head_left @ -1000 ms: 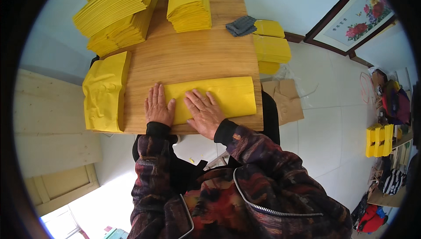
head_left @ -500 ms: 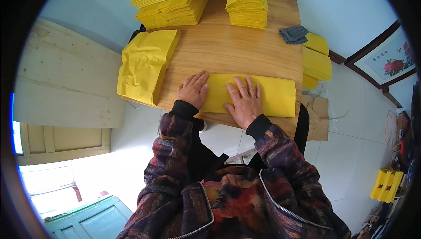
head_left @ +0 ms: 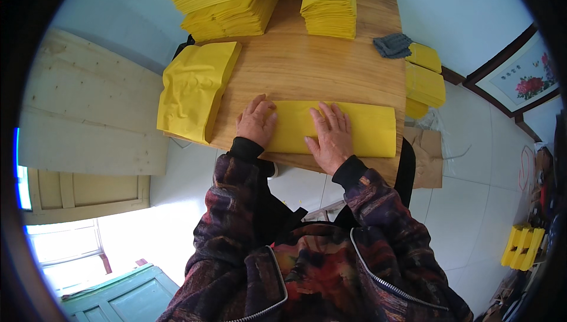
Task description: The person folds yellow paper sheets on a wooden table, repeatedly folding each sheet in half and pressing the creases. The person stacks the folded sheets into a growing pile on the table.
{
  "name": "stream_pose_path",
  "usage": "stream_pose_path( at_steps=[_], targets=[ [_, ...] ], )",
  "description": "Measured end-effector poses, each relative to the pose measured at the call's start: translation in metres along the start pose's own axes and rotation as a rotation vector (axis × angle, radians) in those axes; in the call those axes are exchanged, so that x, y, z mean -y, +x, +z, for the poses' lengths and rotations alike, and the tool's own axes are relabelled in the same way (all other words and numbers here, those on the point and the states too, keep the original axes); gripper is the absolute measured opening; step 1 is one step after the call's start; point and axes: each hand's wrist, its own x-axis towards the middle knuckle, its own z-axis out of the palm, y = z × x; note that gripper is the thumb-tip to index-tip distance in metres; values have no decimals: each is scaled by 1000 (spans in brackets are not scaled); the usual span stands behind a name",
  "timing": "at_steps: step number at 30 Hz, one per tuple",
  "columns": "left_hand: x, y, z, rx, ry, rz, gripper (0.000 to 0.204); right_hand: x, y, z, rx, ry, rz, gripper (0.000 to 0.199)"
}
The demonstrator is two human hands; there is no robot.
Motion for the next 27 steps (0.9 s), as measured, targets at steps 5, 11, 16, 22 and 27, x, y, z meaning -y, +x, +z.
stream_pose_path(
  at_steps=[5,11,16,22,27],
  targets=[
    [11,4,-3,55,-32,29,39,0,1,-1,3,20,19,64],
    [13,17,-15,183,70,56,53,-4,2,1,-60,66,-8,63],
    [17,22,-24,239,60,82,55,-4,2,2,-80,99,-15,64],
    [22,30,-27,272,80,102,45,-3,1,1,-70,61,-18,64],
    [26,31,-26,230,-31,233,36,-4,0,2,-90,89,-20,64]
  ],
)
